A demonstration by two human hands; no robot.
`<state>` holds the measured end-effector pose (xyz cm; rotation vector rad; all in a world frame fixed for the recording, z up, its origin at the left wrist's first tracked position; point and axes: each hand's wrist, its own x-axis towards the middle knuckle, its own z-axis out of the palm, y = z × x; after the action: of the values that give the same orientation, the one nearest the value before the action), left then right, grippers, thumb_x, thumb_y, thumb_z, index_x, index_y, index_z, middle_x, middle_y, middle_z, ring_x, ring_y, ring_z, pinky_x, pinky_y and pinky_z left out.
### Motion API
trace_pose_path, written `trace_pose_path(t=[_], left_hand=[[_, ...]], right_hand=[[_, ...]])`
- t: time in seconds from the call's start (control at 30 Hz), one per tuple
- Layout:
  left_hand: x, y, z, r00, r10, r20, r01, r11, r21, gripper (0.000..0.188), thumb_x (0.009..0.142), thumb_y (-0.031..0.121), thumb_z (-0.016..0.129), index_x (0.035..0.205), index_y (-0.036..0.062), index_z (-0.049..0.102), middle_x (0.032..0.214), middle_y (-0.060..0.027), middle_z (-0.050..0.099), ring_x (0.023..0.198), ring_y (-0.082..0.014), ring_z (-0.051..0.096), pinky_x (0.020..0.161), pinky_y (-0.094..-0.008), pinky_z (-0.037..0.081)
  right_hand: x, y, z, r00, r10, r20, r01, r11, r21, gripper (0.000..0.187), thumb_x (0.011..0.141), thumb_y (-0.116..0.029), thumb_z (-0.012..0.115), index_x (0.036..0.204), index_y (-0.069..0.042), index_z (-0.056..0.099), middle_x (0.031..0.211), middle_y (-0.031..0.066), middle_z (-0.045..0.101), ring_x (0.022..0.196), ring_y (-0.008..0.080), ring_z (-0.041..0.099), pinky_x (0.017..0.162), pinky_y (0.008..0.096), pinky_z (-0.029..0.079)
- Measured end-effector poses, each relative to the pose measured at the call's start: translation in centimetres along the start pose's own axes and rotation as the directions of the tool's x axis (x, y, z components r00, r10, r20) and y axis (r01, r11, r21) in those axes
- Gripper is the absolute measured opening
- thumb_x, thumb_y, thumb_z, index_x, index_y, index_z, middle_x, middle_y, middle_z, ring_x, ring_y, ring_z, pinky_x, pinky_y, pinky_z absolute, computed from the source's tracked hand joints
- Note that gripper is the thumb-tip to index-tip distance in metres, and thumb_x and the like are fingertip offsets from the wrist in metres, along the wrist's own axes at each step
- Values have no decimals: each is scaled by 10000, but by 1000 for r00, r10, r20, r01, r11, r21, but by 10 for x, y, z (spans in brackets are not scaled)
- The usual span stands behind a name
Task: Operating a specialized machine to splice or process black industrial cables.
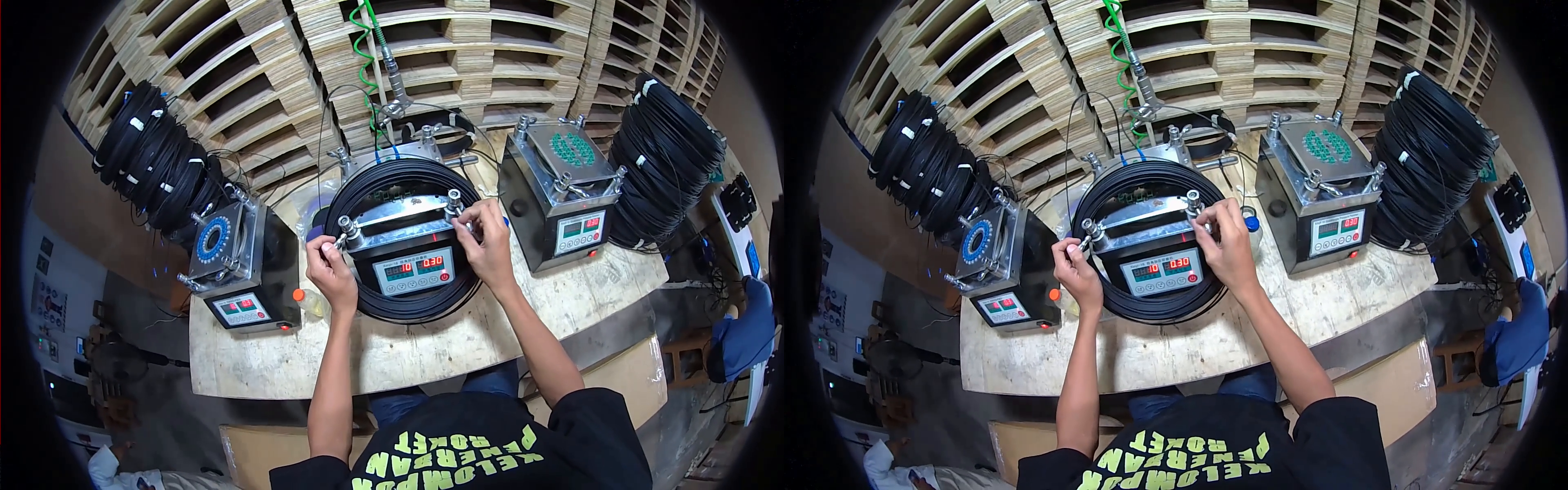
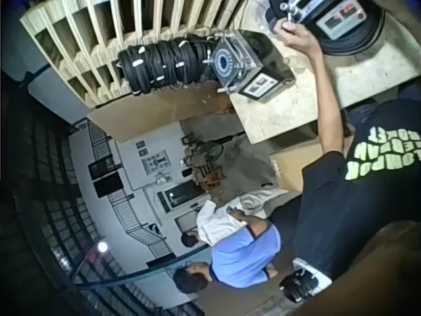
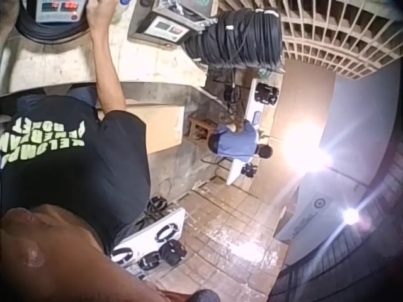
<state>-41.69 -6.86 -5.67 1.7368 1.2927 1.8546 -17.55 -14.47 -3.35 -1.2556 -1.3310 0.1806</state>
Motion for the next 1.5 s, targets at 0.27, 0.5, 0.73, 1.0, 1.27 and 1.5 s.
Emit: trace_pose_path(t=[0.27,0.5,0.73,1.0,1.27,1.5], left_hand=[[2,-12,1,999,46,-10,-46,999,26,198,982,139,483,928,-14,595,701,-52,518,569,-113,421,521,-315,331],[1,-12,0,1000,20,-22,-20,1000,12,177,979,124,493,946,-12,600,692,-50,509,567,-113,419,526,-307,340],[2,-2,-2,1000,-23,-2,23,999,-23,171,983,118,498,956,-10,608,681,-27,485,567,-90,405,516,-288,322],[-1,-8,-1,999,6,-34,-6,1000,-26,174,987,127,509,950,-8,613,677,-17,476,575,-88,387,518,-287,313],[3,-8,-1,999,14,-41,-15,1000,-28,163,980,135,523,949,0,608,659,-33,490,567,-110,413,518,-303,332],[1,-7,-1,999,11,-35,-12,1000,-26,151,976,126,524,944,2,604,647,-31,478,570,-117,417,524,-306,345]], right_hand=[[14,1,-7,964,255,-68,-257,966,-25,157,986,-143,610,1003,6,565,619,67,565,513,166,460,504,348,352],[4,3,-13,983,174,-66,-172,985,31,235,973,-167,629,1130,-5,562,654,10,531,568,104,456,534,283,383],[9,-6,-18,970,236,59,-239,970,47,239,985,-103,598,1189,9,544,735,71,597,643,131,534,601,289,436],[-1,6,-8,980,189,-61,-187,982,37,120,959,-79,657,985,26,604,724,28,612,660,60,530,576,233,421],[-46,5,19,996,-94,-3,89,955,-282,658,828,-135,778,1410,-117,471,966,79,504,840,230,504,756,362,389],[-81,2,25,965,-50,256,205,755,-623,858,800,-179,777,1539,-297,356,1008,67,461,925,230,458,788,384,287]])
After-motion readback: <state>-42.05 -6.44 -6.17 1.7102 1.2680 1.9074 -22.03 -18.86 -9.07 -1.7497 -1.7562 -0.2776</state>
